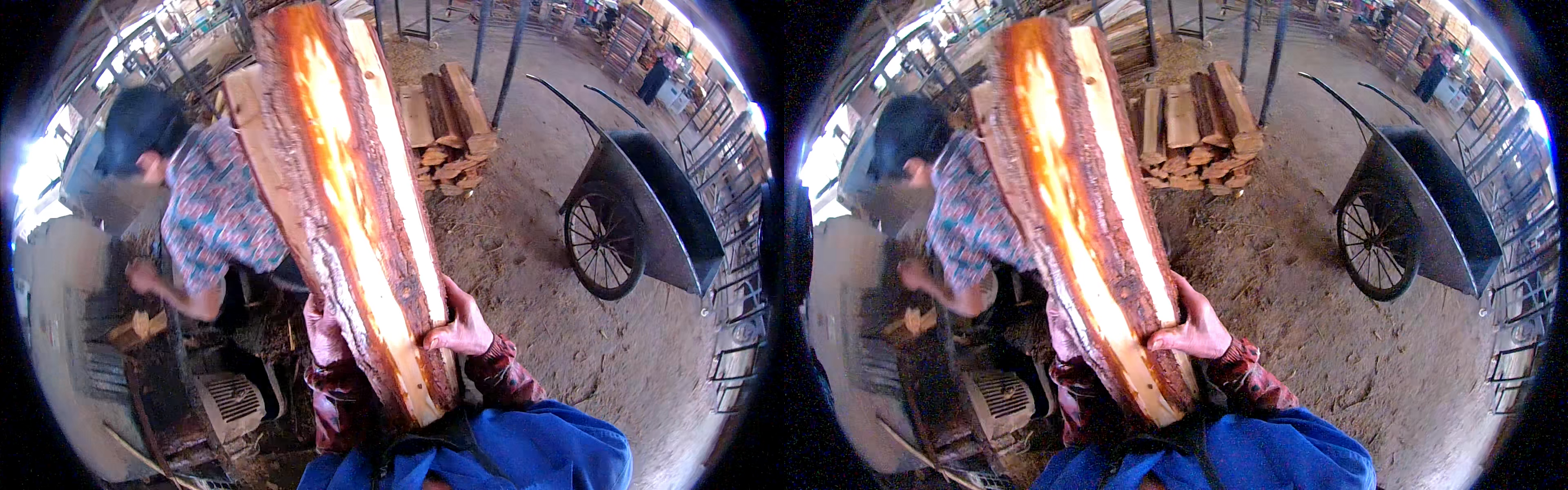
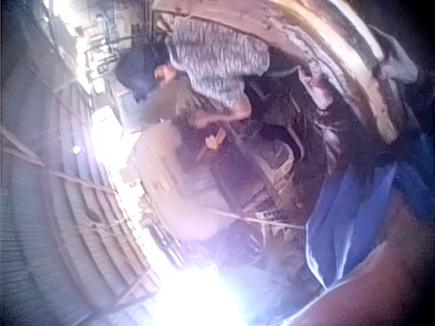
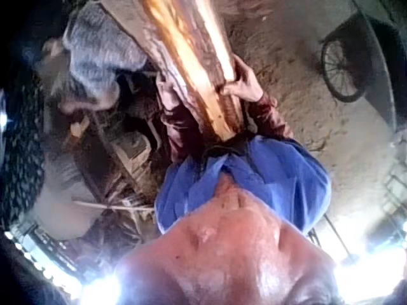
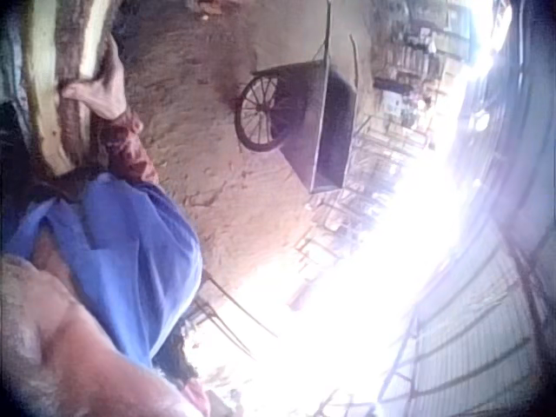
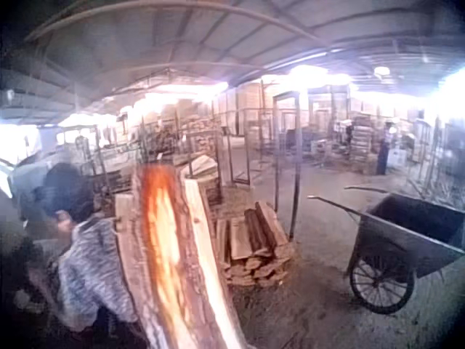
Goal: The person repeatedly picks up planks and boards from a pile near a wood-processing machine, inspects them, and places them into a wheelbarrow. Another person is visible in the background working with wood.
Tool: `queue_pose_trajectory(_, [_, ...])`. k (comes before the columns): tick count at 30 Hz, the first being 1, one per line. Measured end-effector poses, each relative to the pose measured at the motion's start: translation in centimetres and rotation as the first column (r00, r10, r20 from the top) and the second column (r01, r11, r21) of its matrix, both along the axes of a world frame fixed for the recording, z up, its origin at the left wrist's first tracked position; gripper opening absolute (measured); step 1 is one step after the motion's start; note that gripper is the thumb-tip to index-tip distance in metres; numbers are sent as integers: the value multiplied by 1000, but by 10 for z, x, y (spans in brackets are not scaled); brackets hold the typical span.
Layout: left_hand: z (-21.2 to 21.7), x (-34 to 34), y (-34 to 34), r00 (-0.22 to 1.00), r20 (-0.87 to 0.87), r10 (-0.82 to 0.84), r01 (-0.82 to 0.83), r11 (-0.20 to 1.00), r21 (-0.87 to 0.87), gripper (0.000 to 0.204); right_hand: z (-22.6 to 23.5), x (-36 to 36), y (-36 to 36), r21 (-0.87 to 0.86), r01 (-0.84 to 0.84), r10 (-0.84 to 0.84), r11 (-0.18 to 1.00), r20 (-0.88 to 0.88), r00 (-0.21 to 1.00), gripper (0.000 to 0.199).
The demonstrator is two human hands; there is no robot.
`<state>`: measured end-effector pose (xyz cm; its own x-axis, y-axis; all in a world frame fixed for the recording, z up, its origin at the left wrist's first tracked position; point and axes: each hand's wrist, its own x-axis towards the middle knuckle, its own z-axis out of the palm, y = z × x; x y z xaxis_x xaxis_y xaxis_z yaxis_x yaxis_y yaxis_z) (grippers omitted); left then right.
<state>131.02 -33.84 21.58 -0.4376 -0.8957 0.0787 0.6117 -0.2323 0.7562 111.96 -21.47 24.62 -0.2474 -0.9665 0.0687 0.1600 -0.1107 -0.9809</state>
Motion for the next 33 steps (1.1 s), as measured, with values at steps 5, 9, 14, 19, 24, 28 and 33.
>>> queue_pose_trajectory(5, [-6, -121, -15, 990, 140, 23, -29, 999, 37, 43, -22, -103, -7, 83, 97, -100, 992, 36, 994, 122])
queue_pose_trajectory(9, [-20, -164, -29, 977, 213, -14, -14, 992, 129, 35, -47, -139, -23, 177, 130, -136, 975, 19, 991, 114])
queue_pose_trajectory(14, [-50, -204, -69, 955, 295, -7, -97, 936, 337, 34, -86, -176, -68, 271, 135, -162, 953, 80, 984, 97])
queue_pose_trajectory(19, [-103, -253, -130, 976, 199, -91, 22, 946, 324, 33, -116, -223, -115, 364, 163, -188, 917, 34, 982, 93])
queue_pose_trajectory(24, [-151, -291, -176, 952, 289, -100, -8, 937, 349, 29, -130, -254, -161, 427, 186, -238, 885, 70, 969, 95])
queue_pose_trajectory(28, [-135, -338, -210, 947, 288, -144, 18, 917, 398, 28, -136, -301, -194, 461, 183, -247, 868, 81, 966, 96])
queue_pose_trajectory(33, [-133, -427, -265, 949, 291, -123, 2, 923, 385, 31, -113, -397, -255, 462, 127, -204, 878, 121, 972, 92])
